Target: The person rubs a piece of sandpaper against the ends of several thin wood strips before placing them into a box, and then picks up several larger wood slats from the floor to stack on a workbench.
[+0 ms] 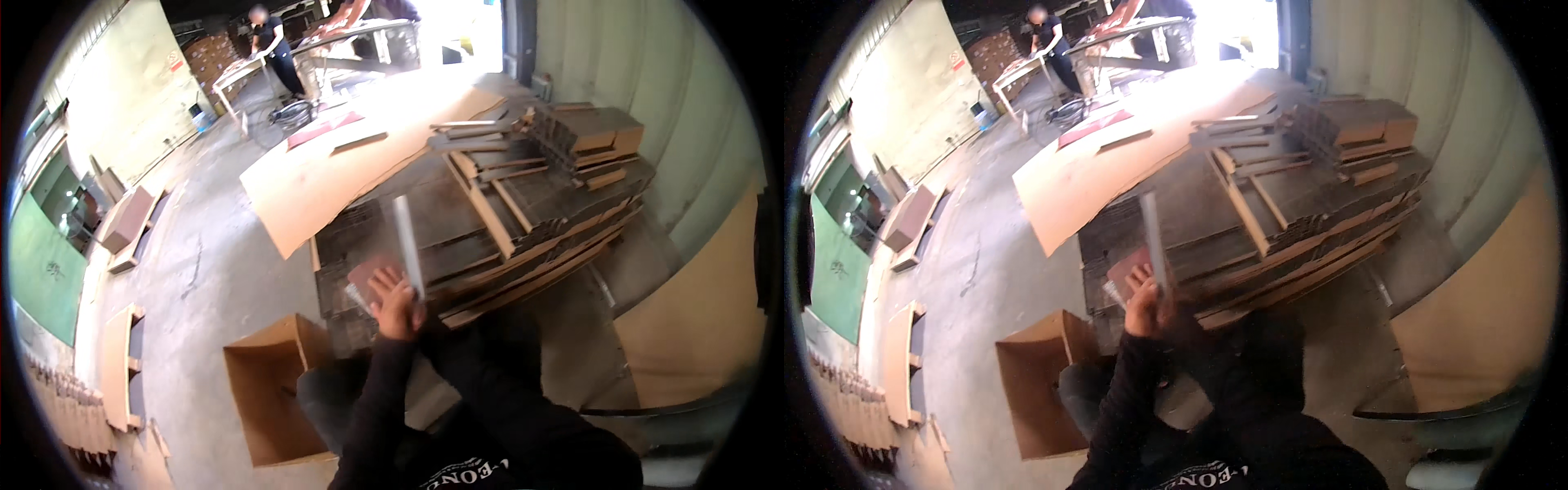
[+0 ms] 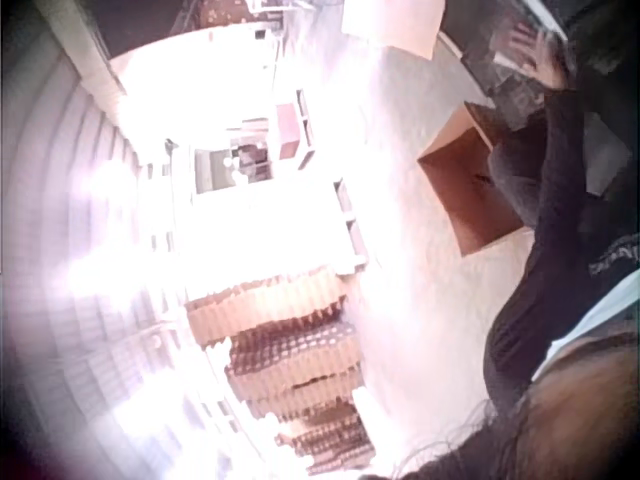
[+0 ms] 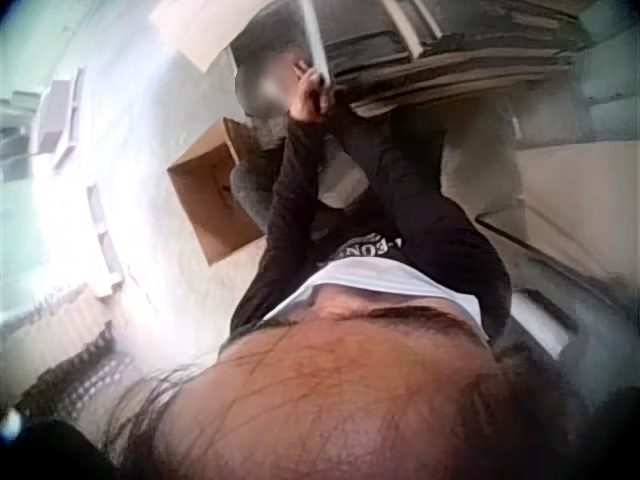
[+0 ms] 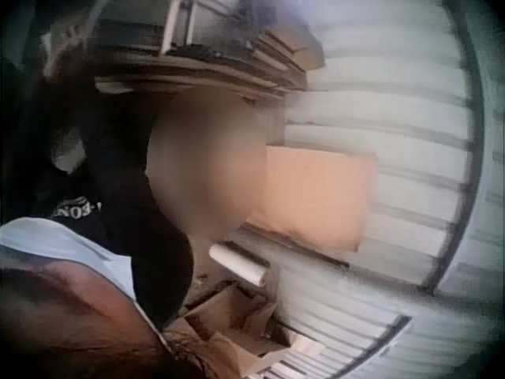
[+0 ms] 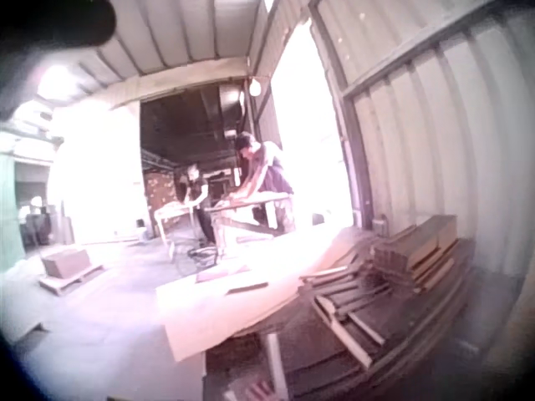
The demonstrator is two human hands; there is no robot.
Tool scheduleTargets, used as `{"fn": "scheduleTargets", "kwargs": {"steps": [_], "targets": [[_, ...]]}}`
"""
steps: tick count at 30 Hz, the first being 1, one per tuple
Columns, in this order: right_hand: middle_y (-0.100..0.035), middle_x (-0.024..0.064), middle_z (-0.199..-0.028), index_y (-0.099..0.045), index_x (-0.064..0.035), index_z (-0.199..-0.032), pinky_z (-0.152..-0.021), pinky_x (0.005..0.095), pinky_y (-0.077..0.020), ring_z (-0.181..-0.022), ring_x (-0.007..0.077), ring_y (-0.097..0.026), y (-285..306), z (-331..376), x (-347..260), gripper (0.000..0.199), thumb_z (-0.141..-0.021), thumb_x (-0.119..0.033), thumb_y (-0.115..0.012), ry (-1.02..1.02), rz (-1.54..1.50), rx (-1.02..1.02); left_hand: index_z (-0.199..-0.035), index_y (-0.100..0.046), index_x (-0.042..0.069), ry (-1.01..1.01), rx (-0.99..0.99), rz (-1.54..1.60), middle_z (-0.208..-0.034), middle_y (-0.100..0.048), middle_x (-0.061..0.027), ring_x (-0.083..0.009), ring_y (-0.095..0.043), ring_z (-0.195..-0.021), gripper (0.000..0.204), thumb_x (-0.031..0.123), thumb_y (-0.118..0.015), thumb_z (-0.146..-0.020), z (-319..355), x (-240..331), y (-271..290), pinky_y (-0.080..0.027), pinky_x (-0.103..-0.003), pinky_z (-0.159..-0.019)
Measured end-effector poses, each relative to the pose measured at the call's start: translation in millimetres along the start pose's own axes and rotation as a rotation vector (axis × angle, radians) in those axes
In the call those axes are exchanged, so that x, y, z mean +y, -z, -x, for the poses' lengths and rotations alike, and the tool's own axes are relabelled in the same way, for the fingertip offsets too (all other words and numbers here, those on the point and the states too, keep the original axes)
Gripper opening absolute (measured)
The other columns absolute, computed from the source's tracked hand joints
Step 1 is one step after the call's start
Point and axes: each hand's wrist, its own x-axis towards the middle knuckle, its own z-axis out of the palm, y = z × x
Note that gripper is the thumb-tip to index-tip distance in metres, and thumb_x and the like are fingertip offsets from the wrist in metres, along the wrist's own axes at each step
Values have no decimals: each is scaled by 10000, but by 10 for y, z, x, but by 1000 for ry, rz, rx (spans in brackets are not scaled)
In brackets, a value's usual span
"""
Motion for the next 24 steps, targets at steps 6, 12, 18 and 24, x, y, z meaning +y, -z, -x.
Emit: {"fn": "scheduleTargets", "kwargs": {"steps": [6,12,18,24], "targets": [[-399,133,-1267,-487,-77,-1161,-1014,438,-214,-1209,311,-311,55,-199,-160,484,-715,-258,-545,-167,98,-211,-685,-477,55,-280,359,-1885,-566,-515,-70,-206,-519,-537,246,261,-474,-820,648,969,258,-411,-339,-515],[-382,133,-1273,-482,-72,-1159,-1018,437,-199,-1215,307,-289,108,-219,-191,467,-736,-259,-545,-212,119,-291,-942,-518,143,-326,393,-2514,-652,-588,-179,-379,-560,-582,226,252,-464,-752,501,958,416,-436,-479,-529],[-368,147,-1264,-479,-55,-1140,-1008,448,-199,-1200,322,-280,163,-271,-116,462,-735,-262,-559,-202,129,-363,-1261,-293,132,-78,313,-2678,-633,-590,-188,-369,-566,-565,517,216,-431,-769,350,896,327,-428,-459,-507],[-333,150,-1288,-423,-37,-1192,-1019,449,-165,-1232,334,-239,120,-184,-77,511,-741,-241,-549,-176,82,-306,-1285,-238,83,25,10,-2922,-590,-583,-169,-332,-572,-524,544,187,-428,-786,328,986,221,-422,-418,-465]]}}
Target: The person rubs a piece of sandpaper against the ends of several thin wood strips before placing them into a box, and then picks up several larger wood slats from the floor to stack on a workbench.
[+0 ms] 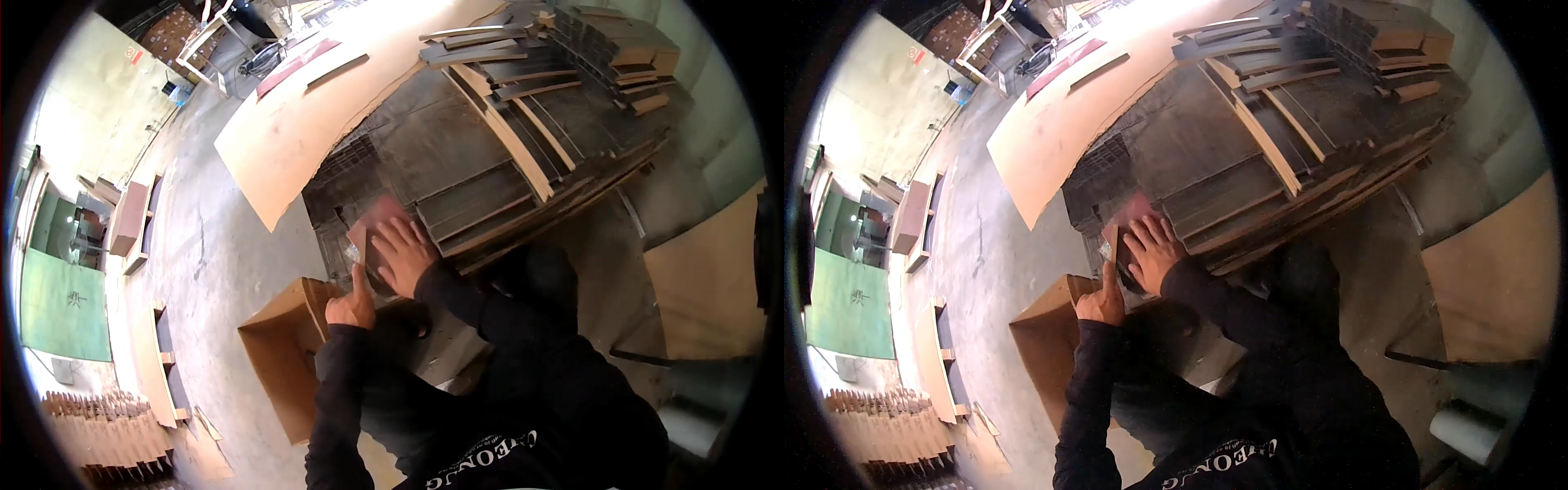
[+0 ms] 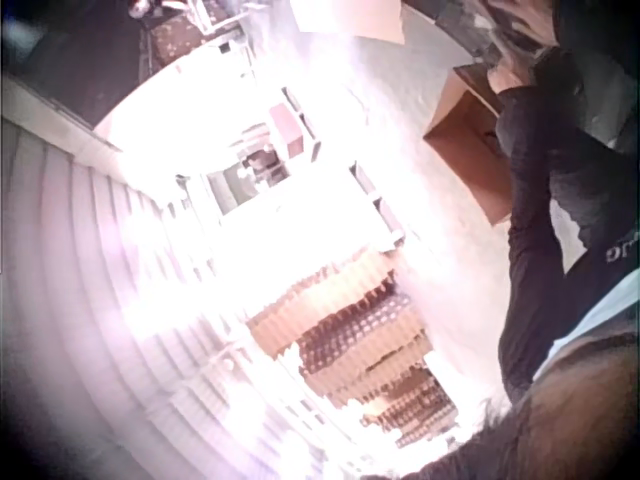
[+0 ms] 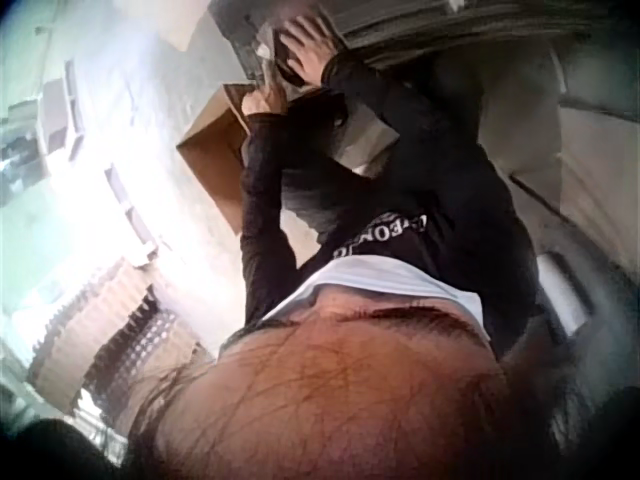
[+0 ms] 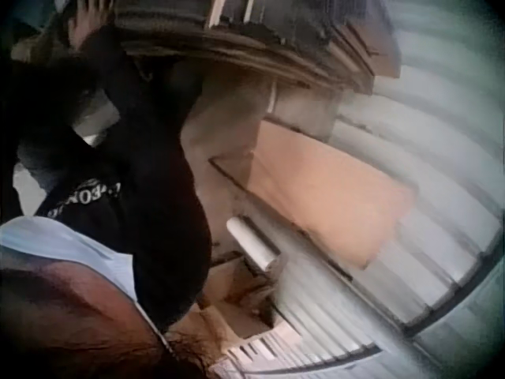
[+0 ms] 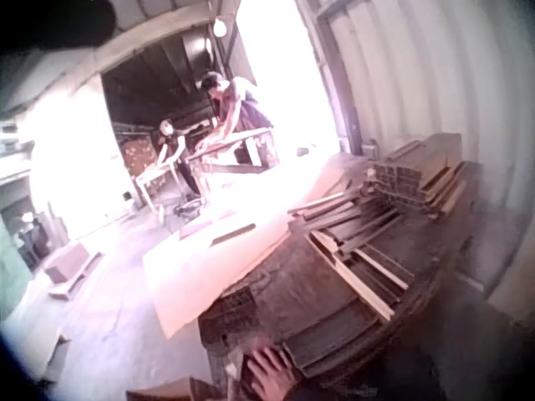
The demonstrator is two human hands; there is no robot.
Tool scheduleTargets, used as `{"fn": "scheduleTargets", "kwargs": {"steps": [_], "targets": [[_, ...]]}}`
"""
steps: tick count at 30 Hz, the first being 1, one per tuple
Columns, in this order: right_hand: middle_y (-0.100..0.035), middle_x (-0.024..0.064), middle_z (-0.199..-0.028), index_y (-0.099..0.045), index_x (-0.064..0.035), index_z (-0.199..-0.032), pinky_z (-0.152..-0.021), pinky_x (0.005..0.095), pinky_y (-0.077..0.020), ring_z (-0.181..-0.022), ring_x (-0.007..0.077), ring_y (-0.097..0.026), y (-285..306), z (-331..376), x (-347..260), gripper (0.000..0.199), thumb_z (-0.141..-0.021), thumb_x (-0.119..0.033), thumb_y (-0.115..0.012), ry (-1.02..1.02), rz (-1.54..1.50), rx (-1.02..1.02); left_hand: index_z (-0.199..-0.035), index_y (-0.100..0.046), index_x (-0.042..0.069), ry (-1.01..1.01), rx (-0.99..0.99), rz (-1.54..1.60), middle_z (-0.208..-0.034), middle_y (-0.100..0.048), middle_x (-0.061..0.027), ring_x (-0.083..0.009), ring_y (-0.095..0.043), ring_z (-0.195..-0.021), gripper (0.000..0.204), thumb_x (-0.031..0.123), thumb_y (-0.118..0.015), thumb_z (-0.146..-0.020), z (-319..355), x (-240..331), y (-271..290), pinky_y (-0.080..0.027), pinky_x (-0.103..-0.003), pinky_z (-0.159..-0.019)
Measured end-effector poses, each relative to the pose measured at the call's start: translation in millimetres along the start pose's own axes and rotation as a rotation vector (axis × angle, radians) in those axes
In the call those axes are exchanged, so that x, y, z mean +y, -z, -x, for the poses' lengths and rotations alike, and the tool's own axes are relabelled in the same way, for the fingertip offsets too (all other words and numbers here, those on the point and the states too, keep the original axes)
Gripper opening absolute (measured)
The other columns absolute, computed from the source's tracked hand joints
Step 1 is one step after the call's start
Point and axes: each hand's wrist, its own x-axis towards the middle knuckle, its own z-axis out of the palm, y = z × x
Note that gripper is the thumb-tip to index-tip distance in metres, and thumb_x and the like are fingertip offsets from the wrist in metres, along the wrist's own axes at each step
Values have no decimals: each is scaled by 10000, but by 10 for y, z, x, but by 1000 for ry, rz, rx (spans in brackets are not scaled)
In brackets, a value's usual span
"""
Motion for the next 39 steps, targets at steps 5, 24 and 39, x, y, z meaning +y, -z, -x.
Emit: {"fn": "scheduleTargets", "kwargs": {"steps": [5,24,39], "targets": [[-297,199,-1296,-406,-2,-1201,-1030,460,-123,-1236,373,-216,-90,-25,-34,556,-725,-247,-556,8,-50,-35,-1310,-203,74,14,101,-85,-513,-555,-143,-300,-549,-444,620,185,-466,-759,-591,-75,-37,-399,-388,-397],[-311,199,-1289,-420,-4,-1172,-1010,492,-145,-1229,384,-229,-88,-85,16,518,-733,-249,-542,-57,-88,-94,-1233,-362,28,-99,112,-127,-485,-533,-92,-214,-505,-365,530,137,-506,-734,-171,24,83,-370,-330,-344],[-351,164,-1281,-437,7,-1179,-1017,450,-164,-1232,333,-248,-117,-102,-28,488,-764,-243,-499,-38,159,-136,-1274,-375,151,56,134,-56,-542,-561,-127,-269,-514,-407,537,198,-520,-760,-67,96,-27,-398,-388,-374]]}}
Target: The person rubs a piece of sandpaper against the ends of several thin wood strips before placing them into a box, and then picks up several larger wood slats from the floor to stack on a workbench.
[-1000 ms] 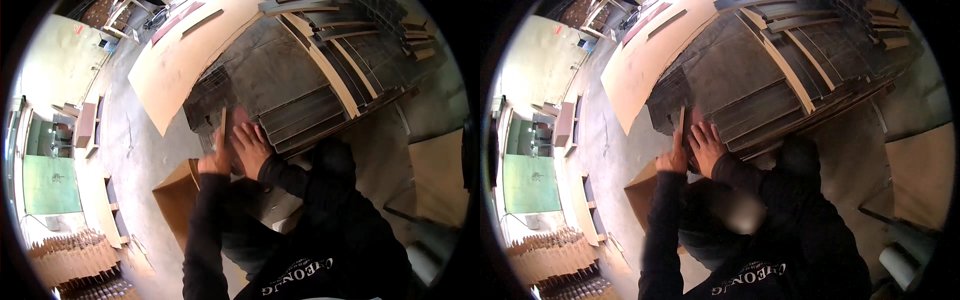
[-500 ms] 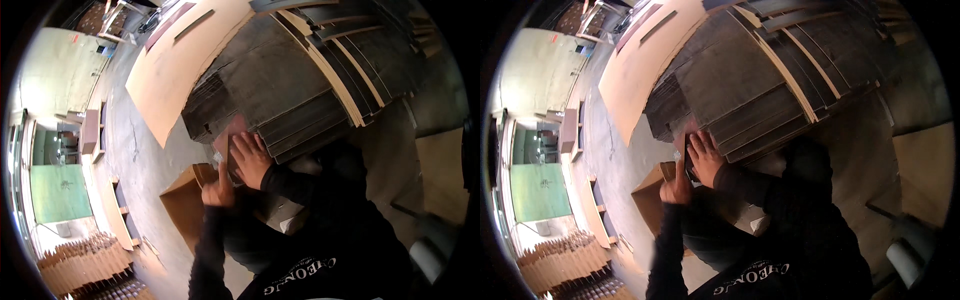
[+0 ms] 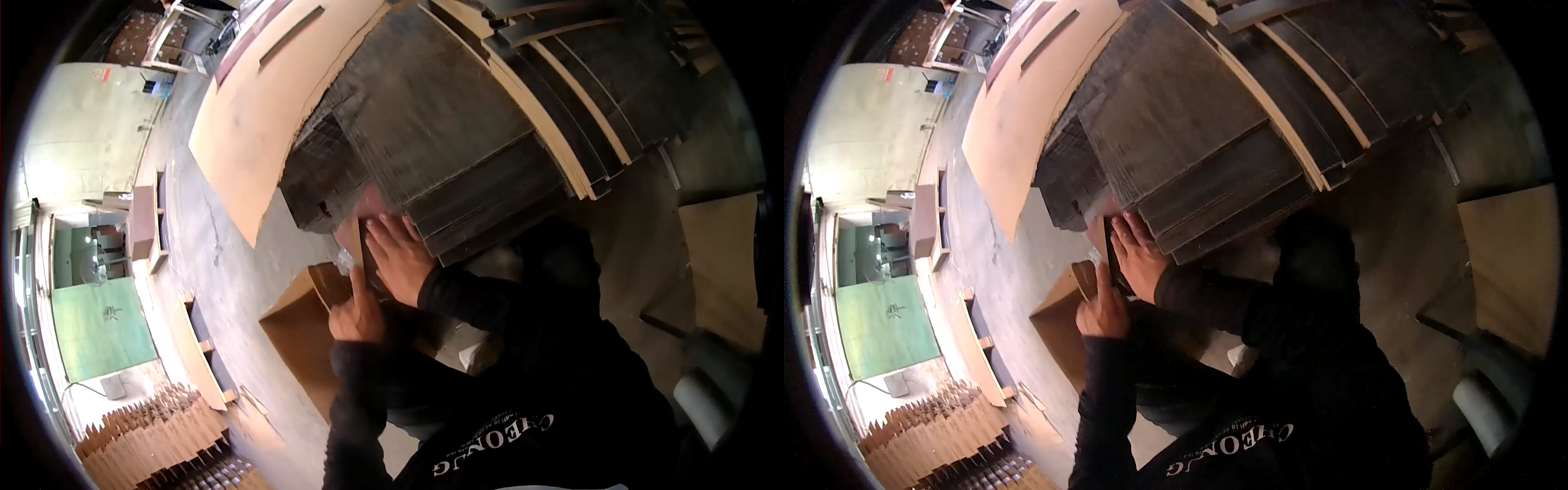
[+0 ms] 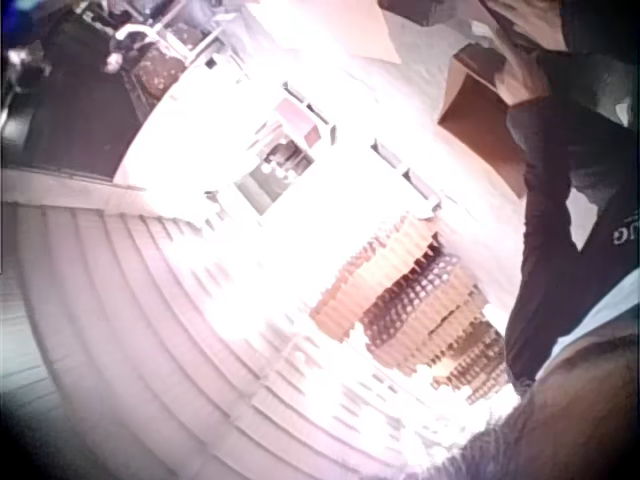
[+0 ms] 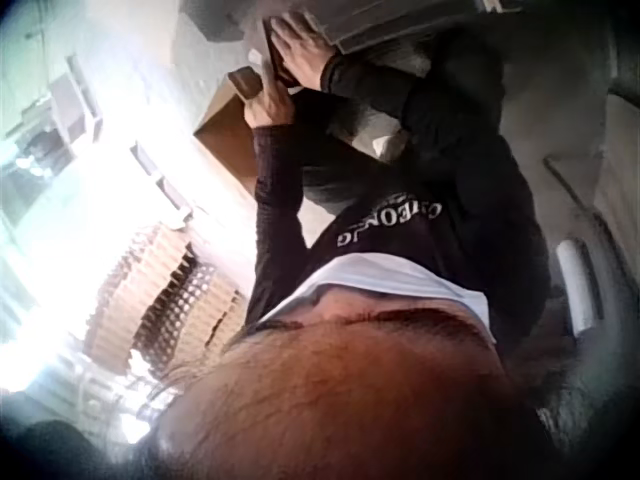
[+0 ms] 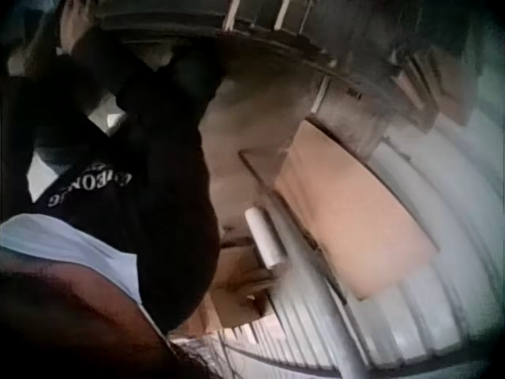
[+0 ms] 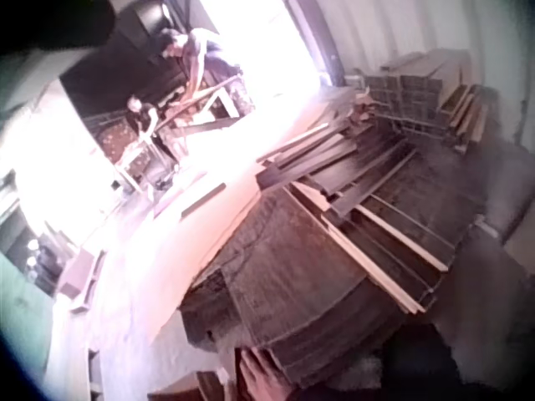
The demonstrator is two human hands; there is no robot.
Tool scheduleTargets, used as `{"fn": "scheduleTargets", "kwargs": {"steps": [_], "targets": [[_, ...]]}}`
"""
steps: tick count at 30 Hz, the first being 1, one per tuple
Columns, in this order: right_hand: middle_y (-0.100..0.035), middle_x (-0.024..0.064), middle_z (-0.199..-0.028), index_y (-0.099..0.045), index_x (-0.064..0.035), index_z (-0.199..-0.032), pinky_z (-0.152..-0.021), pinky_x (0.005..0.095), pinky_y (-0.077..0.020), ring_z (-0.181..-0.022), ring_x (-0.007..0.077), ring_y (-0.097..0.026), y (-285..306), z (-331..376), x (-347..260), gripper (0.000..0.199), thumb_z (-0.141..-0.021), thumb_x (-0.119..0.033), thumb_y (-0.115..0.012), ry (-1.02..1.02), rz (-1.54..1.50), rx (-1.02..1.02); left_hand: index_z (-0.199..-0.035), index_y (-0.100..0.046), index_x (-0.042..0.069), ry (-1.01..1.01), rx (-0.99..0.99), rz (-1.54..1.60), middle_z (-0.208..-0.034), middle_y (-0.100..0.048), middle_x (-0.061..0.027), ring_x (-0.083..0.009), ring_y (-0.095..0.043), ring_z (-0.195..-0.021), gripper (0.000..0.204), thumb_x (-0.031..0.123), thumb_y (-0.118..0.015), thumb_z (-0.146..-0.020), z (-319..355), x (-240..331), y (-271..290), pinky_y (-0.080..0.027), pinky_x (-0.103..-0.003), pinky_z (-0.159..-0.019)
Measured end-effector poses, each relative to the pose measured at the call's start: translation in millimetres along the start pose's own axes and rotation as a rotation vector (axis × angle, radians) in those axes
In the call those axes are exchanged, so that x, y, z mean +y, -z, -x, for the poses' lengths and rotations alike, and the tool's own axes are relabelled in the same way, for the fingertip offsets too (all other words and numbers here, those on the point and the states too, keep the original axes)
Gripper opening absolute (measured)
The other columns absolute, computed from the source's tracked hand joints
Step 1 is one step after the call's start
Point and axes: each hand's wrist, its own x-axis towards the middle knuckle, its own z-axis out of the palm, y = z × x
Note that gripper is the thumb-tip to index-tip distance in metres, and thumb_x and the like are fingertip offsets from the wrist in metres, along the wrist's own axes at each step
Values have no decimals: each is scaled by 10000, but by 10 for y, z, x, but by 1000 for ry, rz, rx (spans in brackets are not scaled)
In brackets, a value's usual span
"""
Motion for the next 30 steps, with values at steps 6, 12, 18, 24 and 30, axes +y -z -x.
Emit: {"fn": "scheduleTargets", "kwargs": {"steps": [6,12,18,24,30], "targets": [[-344,162,-1298,-451,11,-1172,-1022,444,-157,-1240,333,-246,-109,13,65,464,-777,-233,-448,-32,-104,107,-1297,-306,182,3,23,-17,-500,-538,-127,-298,-517,-417,534,251,-495,-803,-1030,-18,-206,-388,-409,-387],[-343,156,-1295,-419,2,-1195,-1020,445,-163,-1236,325,-255,-70,-6,-23,540,-739,-259,-542,-28,-123,27,-1282,-375,129,30,-47,28,-509,-530,-128,-276,-472,-362,525,189,-510,-779,266,-74,117,-383,-386,-366],[-347,158,-1286,-419,4,-1183,-1015,448,-175,-1226,332,-265,-32,21,113,542,-734,-259,-573,-32,-144,54,-1270,-385,107,262,103,482,-693,-595,-166,-313,-576,-561,483,157,-484,-800,421,-26,216,-453,-374,-498],[-348,177,-1279,-423,9,-1175,-1013,461,-168,-1225,346,-257,-27,-26,21,546,-724,-258,-576,7,-126,51,-1258,-408,183,175,-33,-43,-815,-603,-155,-317,-584,-636,452,219,-478,-813,8,-4,109,-467,-384,-550],[-356,185,-1267,-439,16,-1145,-1009,472,-163,-1217,354,-264,-6,-3,52,532,-707,-248,-585,27,-71,68,-1271,-395,199,136,-75,218,-951,-598,-136,-301,-599,-754,476,193,-490,-805,69,57,35,-481,-371,-631]]}}
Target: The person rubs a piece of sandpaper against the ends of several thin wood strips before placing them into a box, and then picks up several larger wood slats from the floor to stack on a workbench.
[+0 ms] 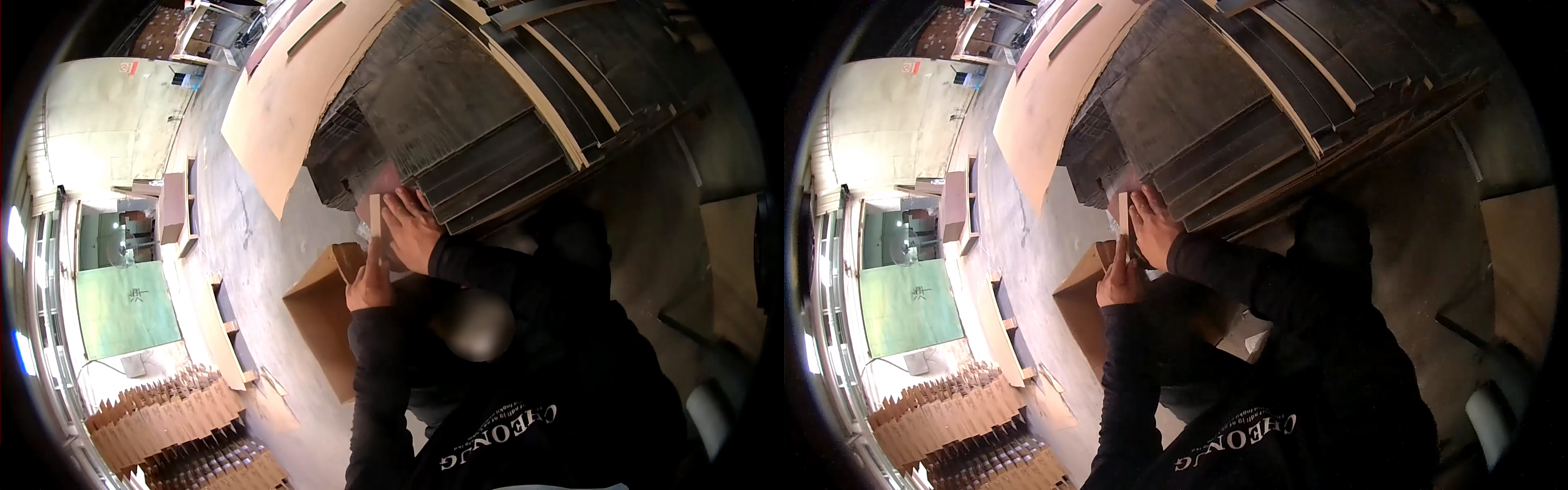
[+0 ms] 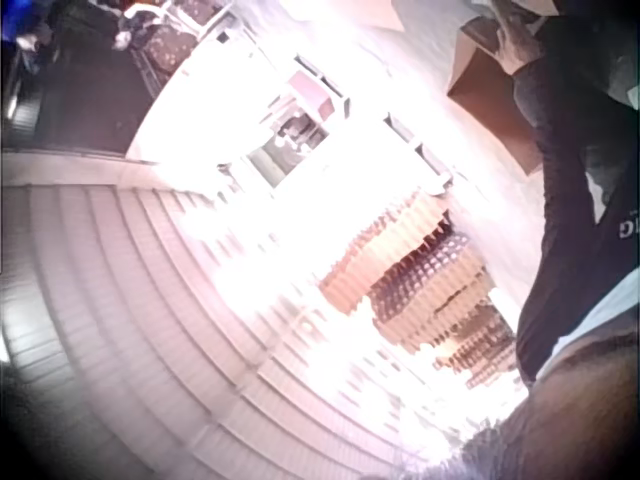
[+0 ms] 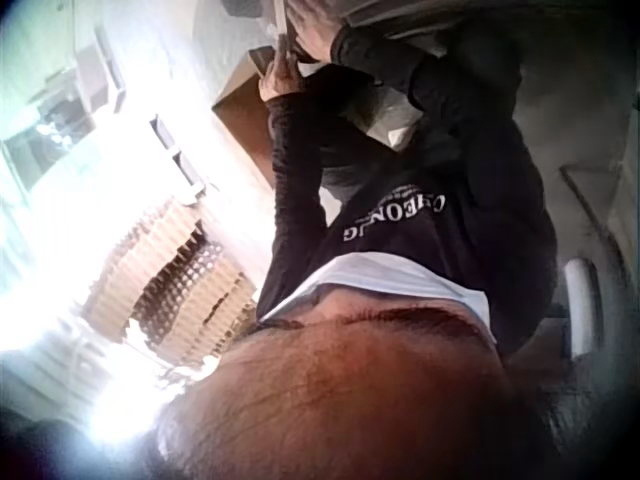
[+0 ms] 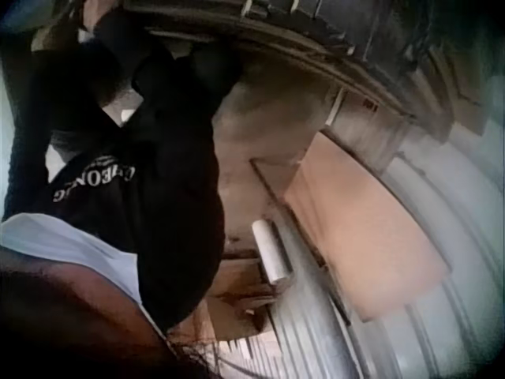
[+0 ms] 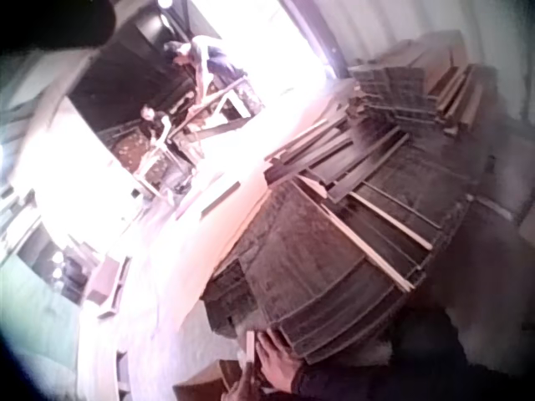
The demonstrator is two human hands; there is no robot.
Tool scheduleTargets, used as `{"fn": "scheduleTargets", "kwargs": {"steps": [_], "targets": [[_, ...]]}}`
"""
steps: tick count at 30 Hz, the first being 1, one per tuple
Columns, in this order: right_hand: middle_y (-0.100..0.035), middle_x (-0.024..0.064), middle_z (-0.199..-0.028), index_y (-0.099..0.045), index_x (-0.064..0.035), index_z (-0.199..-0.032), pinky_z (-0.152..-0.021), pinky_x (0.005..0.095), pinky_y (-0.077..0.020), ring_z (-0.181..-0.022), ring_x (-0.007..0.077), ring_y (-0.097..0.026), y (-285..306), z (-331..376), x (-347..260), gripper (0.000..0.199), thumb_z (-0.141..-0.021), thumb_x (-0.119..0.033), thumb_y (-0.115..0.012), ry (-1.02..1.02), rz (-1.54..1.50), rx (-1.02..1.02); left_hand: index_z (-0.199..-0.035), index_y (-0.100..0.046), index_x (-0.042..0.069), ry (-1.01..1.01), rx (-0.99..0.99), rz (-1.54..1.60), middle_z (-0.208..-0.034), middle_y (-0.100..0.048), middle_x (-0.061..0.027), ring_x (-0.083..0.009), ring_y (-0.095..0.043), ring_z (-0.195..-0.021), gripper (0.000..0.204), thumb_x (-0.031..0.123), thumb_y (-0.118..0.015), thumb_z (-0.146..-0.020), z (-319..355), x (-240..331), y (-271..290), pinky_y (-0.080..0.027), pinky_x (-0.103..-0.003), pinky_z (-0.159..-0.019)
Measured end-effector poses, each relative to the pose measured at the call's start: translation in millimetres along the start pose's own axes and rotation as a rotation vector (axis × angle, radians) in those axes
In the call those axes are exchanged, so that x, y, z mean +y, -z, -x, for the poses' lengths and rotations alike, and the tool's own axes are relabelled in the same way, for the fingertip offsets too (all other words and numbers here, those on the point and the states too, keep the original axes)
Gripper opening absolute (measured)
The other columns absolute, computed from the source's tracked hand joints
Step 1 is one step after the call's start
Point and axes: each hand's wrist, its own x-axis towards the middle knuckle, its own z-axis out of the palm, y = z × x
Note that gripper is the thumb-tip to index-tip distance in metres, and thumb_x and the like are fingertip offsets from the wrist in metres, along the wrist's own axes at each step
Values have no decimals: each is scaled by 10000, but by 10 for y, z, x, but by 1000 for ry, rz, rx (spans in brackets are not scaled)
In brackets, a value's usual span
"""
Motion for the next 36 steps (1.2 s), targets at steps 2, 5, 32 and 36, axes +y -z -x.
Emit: {"fn": "scheduleTargets", "kwargs": {"steps": [2,5,32,36], "targets": [[-358,183,-1263,-442,18,-1140,-1007,472,-166,-1216,352,-264,-8,16,2,530,-704,-246,-587,-15,-15,16,-1268,-400,191,63,-53,98,-999,-589,-140,-306,-598,-802,480,185,-496,-798,4,-35,18,-481,-364,-658],[-357,181,-1260,-440,20,-1142,-1008,470,-166,-1217,353,-263,-67,5,29,534,-704,-247,-589,-54,-75,45,-1252,-425,163,-7,50,245,-1043,-579,-139,-294,-602,-850,451,194,-498,-808,52,-49,14,-477,-351,-686],[-354,152,-1279,-435,0,-1180,-1014,445,-174,-1226,323,-264,28,14,29,546,-731,-276,-579,-51,-136,-14,-1238,-442,158,-80,112,23,-1129,-535,-103,-317,-588,-626,374,184,-400,-866,-418,-332,-247,-444,-364,-481],[-360,153,-1275,-442,0,-1170,-1014,443,-177,-1222,324,-272,-8,30,-33,538,-730,-279,-577,-2,-58,-48,-1246,-417,72,-45,86,269,-1065,-557,-160,-309,-605,-649,403,180,-424,-858,231,-155,-28,-465,-363,-498]]}}
